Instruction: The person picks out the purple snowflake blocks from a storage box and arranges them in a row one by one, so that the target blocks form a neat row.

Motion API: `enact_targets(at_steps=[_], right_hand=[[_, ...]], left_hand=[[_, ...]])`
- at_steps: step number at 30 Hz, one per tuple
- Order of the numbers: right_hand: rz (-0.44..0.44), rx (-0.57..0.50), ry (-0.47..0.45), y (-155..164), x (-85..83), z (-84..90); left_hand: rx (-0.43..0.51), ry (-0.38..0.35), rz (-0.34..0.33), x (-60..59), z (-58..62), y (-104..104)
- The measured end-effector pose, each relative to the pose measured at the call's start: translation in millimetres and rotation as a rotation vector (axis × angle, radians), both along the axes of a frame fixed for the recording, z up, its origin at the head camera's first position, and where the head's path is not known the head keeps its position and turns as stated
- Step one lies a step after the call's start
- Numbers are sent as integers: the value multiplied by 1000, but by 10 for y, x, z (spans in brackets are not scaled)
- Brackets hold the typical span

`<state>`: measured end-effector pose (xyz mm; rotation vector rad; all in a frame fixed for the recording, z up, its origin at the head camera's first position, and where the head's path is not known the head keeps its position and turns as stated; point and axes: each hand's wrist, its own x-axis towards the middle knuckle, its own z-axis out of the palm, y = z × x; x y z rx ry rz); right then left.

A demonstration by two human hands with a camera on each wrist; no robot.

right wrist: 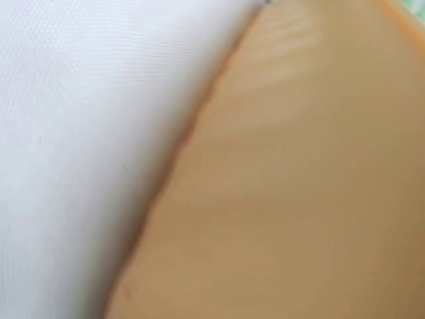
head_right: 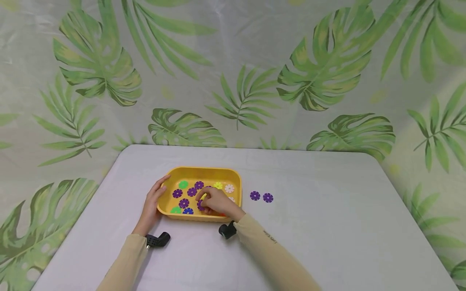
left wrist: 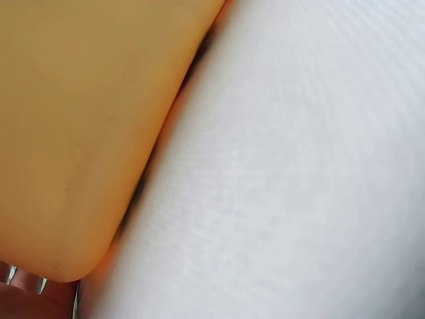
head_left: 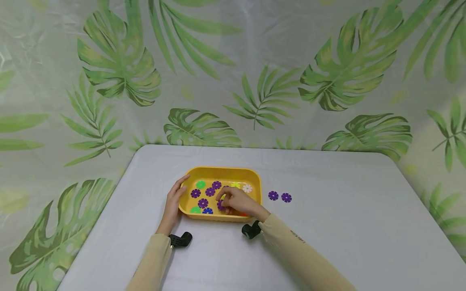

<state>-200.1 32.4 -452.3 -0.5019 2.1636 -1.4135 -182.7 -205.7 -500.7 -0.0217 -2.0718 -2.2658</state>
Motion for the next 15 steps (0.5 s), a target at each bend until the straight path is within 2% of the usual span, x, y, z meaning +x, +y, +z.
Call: enact_targets(at_steps=[4,7,10,15], right_hand=[[-14,-86,4,178,-27,98],[-56,-112,25,378,-47,191],[-124,-119,61,622,-72,258],[-265,-91,116,1106,-125,244]], left_hand=[[4,-15,-10,-7,4,-5],[5,-23,-17,-8,21,-3],[7,-28,-22,-5,32,0],[14,-34,-11,6,31,0]])
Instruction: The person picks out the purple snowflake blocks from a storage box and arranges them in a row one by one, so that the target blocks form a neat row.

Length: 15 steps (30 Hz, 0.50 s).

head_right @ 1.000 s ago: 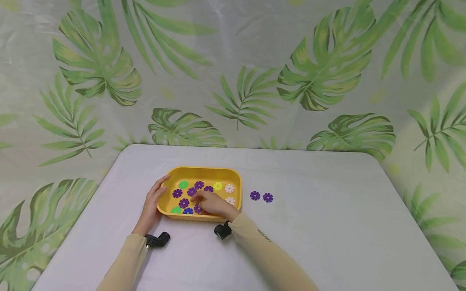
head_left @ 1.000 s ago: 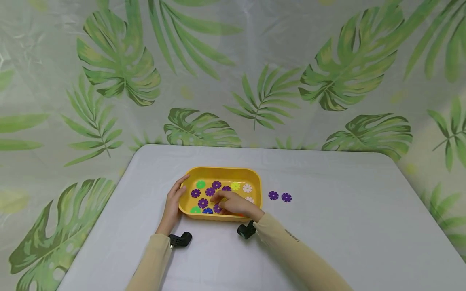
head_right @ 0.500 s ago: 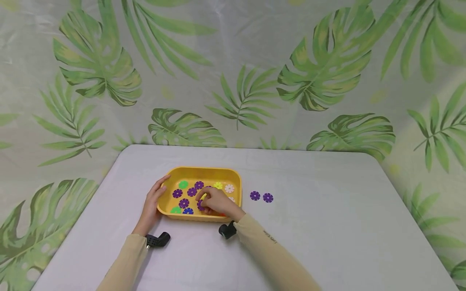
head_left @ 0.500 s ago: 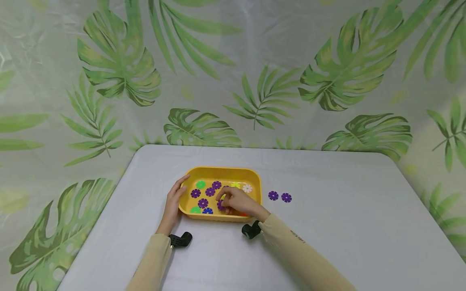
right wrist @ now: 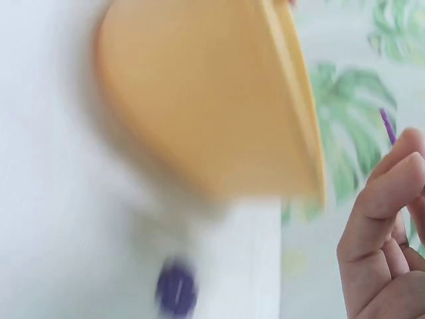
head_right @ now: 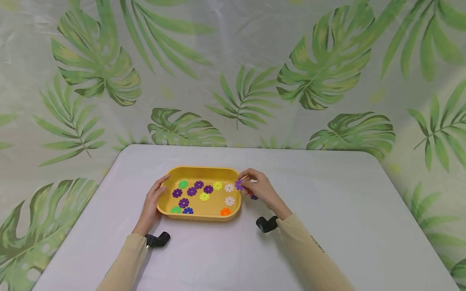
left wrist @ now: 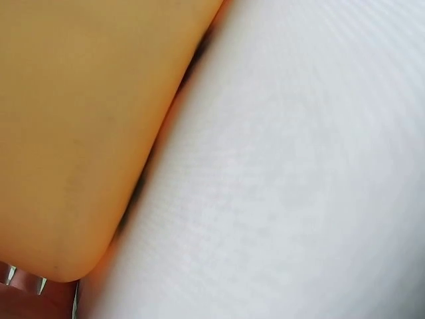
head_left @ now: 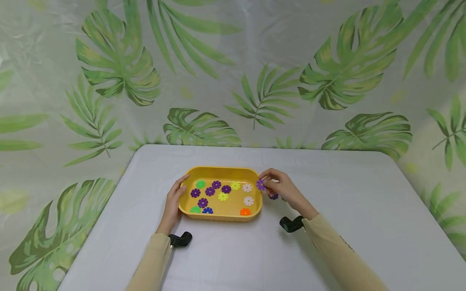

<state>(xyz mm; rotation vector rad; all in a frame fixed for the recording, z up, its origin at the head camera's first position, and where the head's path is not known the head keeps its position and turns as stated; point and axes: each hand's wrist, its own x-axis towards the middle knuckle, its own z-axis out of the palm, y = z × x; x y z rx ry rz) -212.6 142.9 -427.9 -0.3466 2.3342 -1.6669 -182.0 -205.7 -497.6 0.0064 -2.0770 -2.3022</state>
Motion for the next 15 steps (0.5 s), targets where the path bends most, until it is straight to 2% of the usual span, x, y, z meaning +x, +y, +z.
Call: enact_targets(at_steps=[3,8,12,15], right_hand=[[-84,13,-3,331,-5,-62],[-176,49,-52,808,25,-213],[-194,121,-107,1037,53,-342],[-185,176,-130,1115,73,-421]], left_hand=[[2,9,1,18,36,13],[-20,3,0,91,204,60],[-36,-10,1,128,282,85],[-42,-12,1,130,287,91]])
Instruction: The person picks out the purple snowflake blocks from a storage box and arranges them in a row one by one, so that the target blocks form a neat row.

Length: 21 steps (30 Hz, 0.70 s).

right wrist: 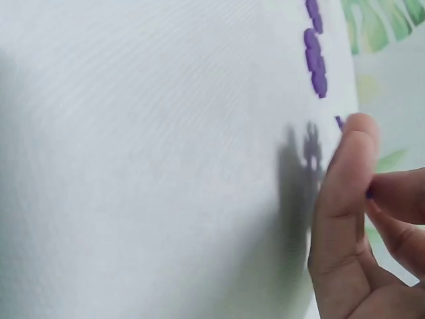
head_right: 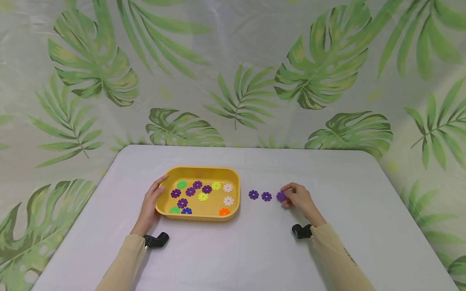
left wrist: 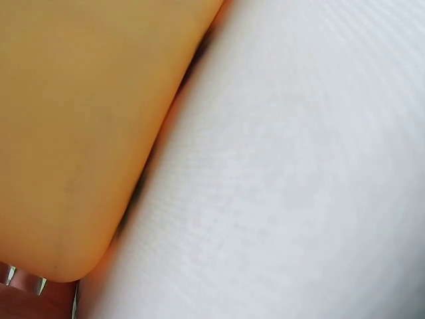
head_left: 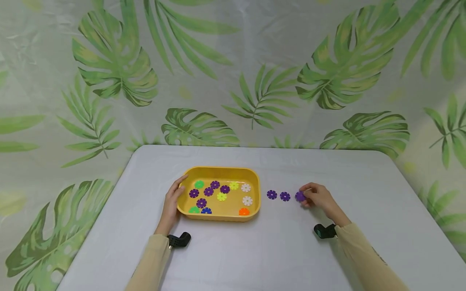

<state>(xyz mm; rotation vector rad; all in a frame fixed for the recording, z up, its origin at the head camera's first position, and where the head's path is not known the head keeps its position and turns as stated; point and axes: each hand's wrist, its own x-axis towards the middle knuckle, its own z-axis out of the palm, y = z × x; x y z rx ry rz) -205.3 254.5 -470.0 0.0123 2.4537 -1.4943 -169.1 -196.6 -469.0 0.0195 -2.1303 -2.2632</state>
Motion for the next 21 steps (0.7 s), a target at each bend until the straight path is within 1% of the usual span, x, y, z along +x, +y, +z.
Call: enact_targets(at_steps=[3,4,8,10,12,15,17,21], right_hand=[[12,64,2,-3,12,-32],[18,87,5,-12,15,-32],[23,149,24,-81,15,21],[25,144,46,-128,8,68],[30,101,70,-194,-3,129],[56,-23,104,-347,-23,237],[81,-113,109,-497,-35,314],[136,-215,88,-878,-81,429]], left_hand=[[5,1,-3,-10,-25,-10],[11,1,-4,-22,-49,-17],[39,1,1,-85,-182,-52],[45,7,5,-112,-249,-69],[40,15,11,-121,-283,-75],[39,30,14,-122,-306,-78],[43,35,17,-127,-315,-78],[55,35,12,-136,-317,-77]])
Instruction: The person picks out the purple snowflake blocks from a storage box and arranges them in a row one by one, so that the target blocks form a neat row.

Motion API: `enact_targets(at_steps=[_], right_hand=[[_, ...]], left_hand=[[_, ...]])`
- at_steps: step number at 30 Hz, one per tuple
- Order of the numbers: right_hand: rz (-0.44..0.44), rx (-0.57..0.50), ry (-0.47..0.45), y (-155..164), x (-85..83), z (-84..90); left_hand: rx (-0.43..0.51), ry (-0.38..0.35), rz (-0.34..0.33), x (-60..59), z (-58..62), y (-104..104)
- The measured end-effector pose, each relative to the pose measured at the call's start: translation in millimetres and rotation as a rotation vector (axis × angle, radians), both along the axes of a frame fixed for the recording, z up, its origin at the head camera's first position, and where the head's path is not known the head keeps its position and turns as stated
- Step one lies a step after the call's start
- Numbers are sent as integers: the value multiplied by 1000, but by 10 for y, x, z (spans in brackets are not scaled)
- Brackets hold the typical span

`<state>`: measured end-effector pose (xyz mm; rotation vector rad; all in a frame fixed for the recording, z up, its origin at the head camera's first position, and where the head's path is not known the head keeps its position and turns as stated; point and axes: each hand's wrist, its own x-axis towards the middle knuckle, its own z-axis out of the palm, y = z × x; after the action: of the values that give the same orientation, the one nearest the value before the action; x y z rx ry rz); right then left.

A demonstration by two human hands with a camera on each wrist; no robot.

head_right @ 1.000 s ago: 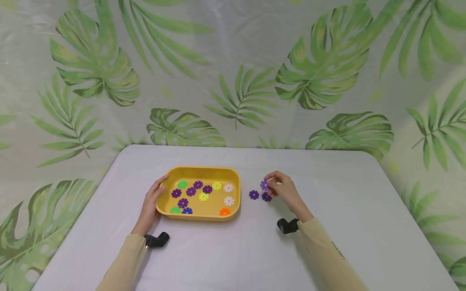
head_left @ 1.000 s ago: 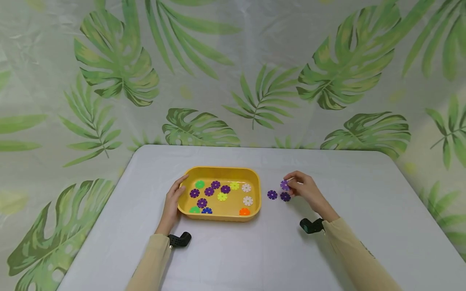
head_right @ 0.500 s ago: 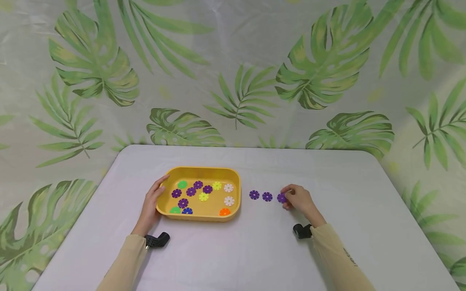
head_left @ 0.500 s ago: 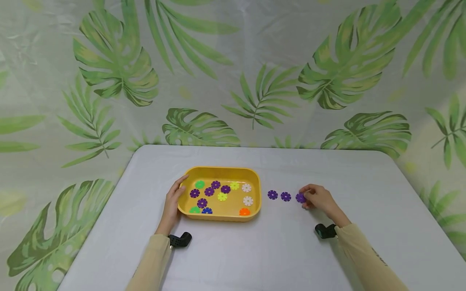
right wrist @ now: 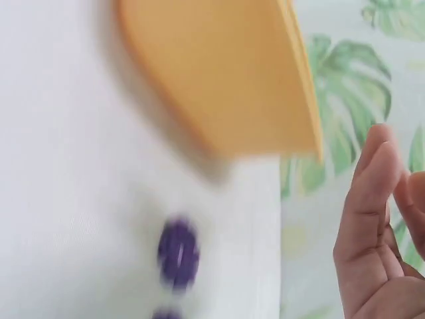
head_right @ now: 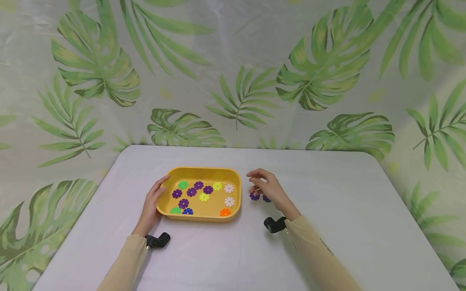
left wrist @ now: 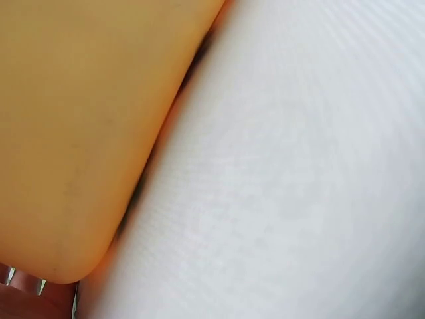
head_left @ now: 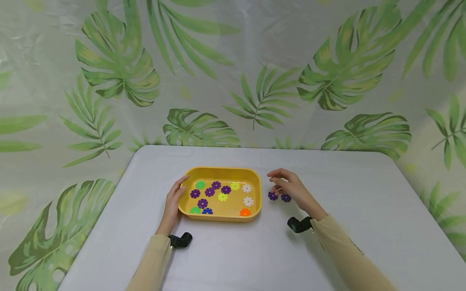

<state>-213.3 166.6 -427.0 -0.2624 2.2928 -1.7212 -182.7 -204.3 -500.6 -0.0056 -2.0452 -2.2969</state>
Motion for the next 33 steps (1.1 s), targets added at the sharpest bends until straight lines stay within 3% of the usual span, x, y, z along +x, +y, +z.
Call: enact_targets(at_steps=[5,9,15,25,33], right_hand=[[115,-46,-60,-478,-73,89],[227,-7,-111,-762,-182,156],[377,59,-183,-1023,-367,141],[362,154,-334,-1289,-474,-28],[371,216,-343,-1369,-454,-86]], left_hand=[[7,-18,-12,52,132,32],[-7,-23,-17,112,265,72],[-20,-20,-17,129,295,78],[-17,-17,-21,126,295,79],[-21,-21,-23,132,297,74]])
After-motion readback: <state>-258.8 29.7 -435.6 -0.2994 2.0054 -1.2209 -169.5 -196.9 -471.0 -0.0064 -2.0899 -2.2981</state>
